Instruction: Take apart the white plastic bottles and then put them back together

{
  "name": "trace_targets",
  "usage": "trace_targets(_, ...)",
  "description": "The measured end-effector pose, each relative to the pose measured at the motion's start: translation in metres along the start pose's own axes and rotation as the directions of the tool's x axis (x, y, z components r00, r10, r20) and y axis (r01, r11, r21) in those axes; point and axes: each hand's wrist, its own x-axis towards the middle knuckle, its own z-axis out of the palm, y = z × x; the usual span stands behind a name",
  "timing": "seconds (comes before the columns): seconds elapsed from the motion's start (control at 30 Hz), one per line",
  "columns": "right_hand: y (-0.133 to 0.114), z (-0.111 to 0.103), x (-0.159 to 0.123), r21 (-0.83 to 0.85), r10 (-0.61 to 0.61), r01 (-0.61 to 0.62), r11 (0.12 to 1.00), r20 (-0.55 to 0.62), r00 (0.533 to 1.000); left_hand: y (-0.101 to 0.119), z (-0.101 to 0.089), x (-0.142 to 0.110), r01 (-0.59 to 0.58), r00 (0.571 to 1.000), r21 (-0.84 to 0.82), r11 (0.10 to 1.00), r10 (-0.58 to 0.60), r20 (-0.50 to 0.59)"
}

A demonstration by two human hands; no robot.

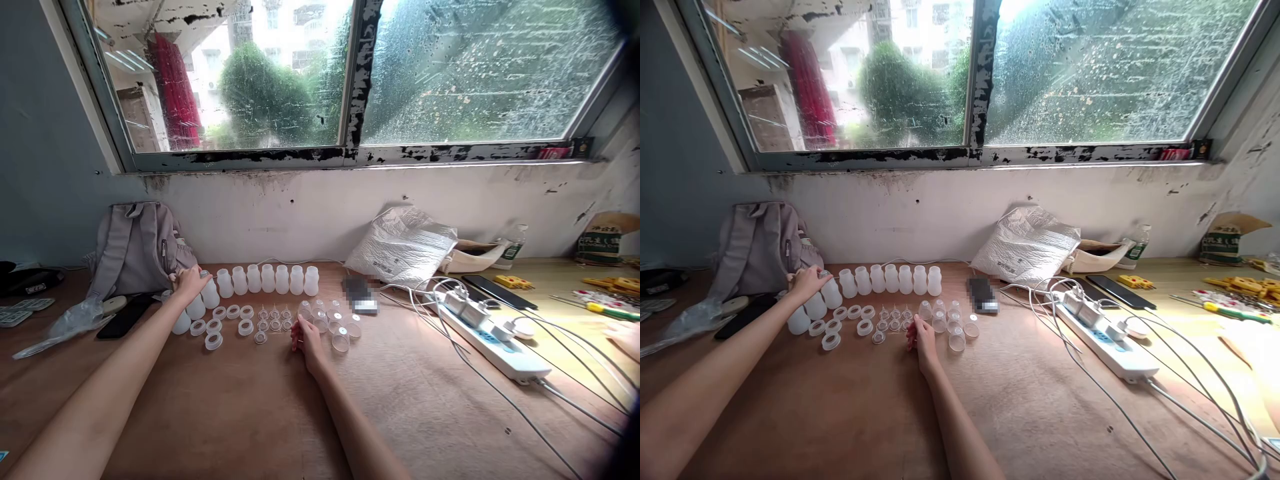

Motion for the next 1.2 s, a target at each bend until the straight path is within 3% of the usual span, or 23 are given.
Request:
trace_targets(0.2,0.0,-0.001,-0.002,-0.003,-0.04,0.04,0.999,0.024,0.999,0.0,0.004,-0.001,-0.033,0.997,0.126,0.991,0.04,-0.058)
trace_targets(0.63,0.002,0.0,-0.001,-0.069,-0.065,0.068,0.995,0.048,0.997,-0.002,0.012,-0.003,-0.086,0.99,0.153,0.985,0.102,-0.099)
trace_targets(0.73,0.004,0.0,-0.001,-0.146,-0.092,0.101,0.984,0.064,0.994,0.002,0.011,-0.009,-0.125,0.967,0.147,0.981,0.153,-0.203)
trace_targets(0.8,0.005,0.001,-0.002,-0.284,-0.157,0.172,0.943,0.075,0.985,0.007,0.01,-0.019,-0.227,0.929,0.153,0.962,0.261,-0.263)
trace_targets(0.9,0.007,0.007,-0.007,-0.576,-0.333,0.357,0.735,0.153,0.931,0.013,0.012,-0.048,-0.525,0.818,0.169,0.834,0.549,-0.169)
trace_targets(0.97,0.009,0.012,-0.013,-0.699,-0.392,0.482,0.528,0.302,0.869,0.012,0.017,-0.074,-0.669,0.728,0.169,0.724,0.684,-0.045)
trace_targets(1.0,0.009,0.014,-0.017,-0.728,-0.383,0.536,0.428,0.391,0.837,0.009,0.02,-0.087,-0.693,0.709,0.177,0.699,0.705,-0.009)
trace_targets(1.1,0.011,0.021,-0.025,-0.75,-0.257,0.64,0.167,0.594,0.763,-0.005,0.034,-0.123,-0.663,0.737,0.182,0.727,0.676,-0.015)
trace_targets(1.2,0.012,0.025,-0.029,-0.757,-0.152,0.653,0.01,0.644,0.75,-0.021,0.048,-0.143,-0.601,0.79,0.128,0.789,0.611,-0.056)
